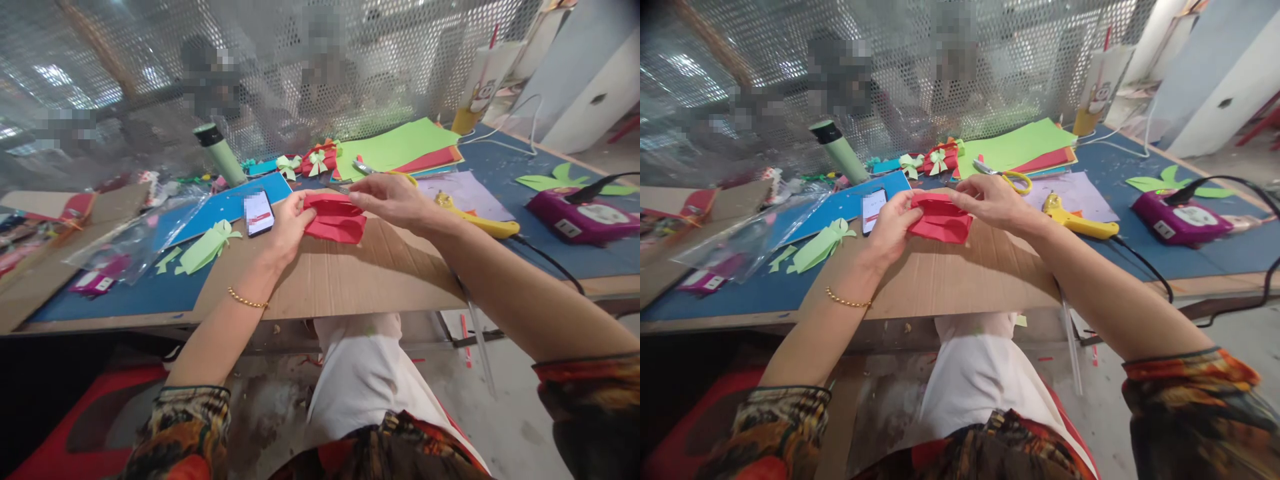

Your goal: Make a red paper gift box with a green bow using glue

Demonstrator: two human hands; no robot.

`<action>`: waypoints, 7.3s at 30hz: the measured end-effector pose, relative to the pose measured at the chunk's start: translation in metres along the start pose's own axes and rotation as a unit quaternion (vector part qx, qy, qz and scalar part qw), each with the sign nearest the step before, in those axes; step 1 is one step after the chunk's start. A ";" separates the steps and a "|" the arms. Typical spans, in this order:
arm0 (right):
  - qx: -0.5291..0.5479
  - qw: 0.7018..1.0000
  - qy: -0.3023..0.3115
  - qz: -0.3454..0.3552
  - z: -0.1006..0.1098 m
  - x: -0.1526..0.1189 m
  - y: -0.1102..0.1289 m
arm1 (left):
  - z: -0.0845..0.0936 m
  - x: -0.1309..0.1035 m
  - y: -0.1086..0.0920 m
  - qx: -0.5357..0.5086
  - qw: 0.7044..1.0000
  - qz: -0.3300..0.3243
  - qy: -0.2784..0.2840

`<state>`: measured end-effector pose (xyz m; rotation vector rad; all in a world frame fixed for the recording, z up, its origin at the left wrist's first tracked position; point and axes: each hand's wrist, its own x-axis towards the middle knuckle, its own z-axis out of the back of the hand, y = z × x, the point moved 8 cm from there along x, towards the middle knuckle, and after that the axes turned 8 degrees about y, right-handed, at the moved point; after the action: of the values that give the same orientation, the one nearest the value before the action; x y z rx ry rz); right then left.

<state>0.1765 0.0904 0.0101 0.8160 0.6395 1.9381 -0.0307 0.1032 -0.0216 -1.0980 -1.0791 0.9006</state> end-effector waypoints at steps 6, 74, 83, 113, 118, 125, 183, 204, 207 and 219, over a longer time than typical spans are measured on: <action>-0.022 0.998 0.050 -0.007 -0.017 0.003 0.004 | -0.012 -0.005 -0.004 -0.022 0.999 0.005 0.048; 0.096 0.990 0.090 0.055 -0.023 -0.008 0.020 | -0.027 -0.014 -0.001 -0.049 0.983 0.080 0.157; 0.279 0.952 0.125 -0.029 -0.037 -0.009 0.011 | -0.033 -0.017 -0.008 -0.061 0.980 0.089 0.169; 0.240 0.963 0.094 -0.079 -0.036 -0.011 -0.002 | -0.036 -0.018 -0.013 -0.056 0.978 0.027 0.201; 0.258 0.958 0.106 -0.060 -0.037 -0.010 -0.001 | -0.031 -0.013 -0.003 -0.050 0.984 0.023 0.172; 0.287 0.948 0.126 -0.058 -0.039 -0.010 -0.001 | -0.030 -0.010 0.002 -0.066 0.980 0.008 0.187; 0.367 0.901 0.205 -0.111 -0.052 -0.015 -0.001 | -0.030 -0.012 -0.006 -0.037 0.986 -0.009 0.160; 0.394 0.880 0.244 -0.103 -0.060 -0.017 0.003 | -0.039 -0.019 -0.006 -0.070 0.969 0.015 0.237; 0.383 0.886 0.240 -0.102 -0.060 -0.017 0.003 | -0.039 -0.018 -0.006 -0.091 0.967 0.023 0.237; 0.356 0.907 0.210 -0.084 -0.060 -0.013 0.003 | -0.038 -0.021 -0.005 -0.073 0.970 0.056 0.225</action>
<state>0.1340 0.0707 -0.0302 0.7268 1.6877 1.7231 0.0016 0.0737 -0.0252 -1.4153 -0.7178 0.6203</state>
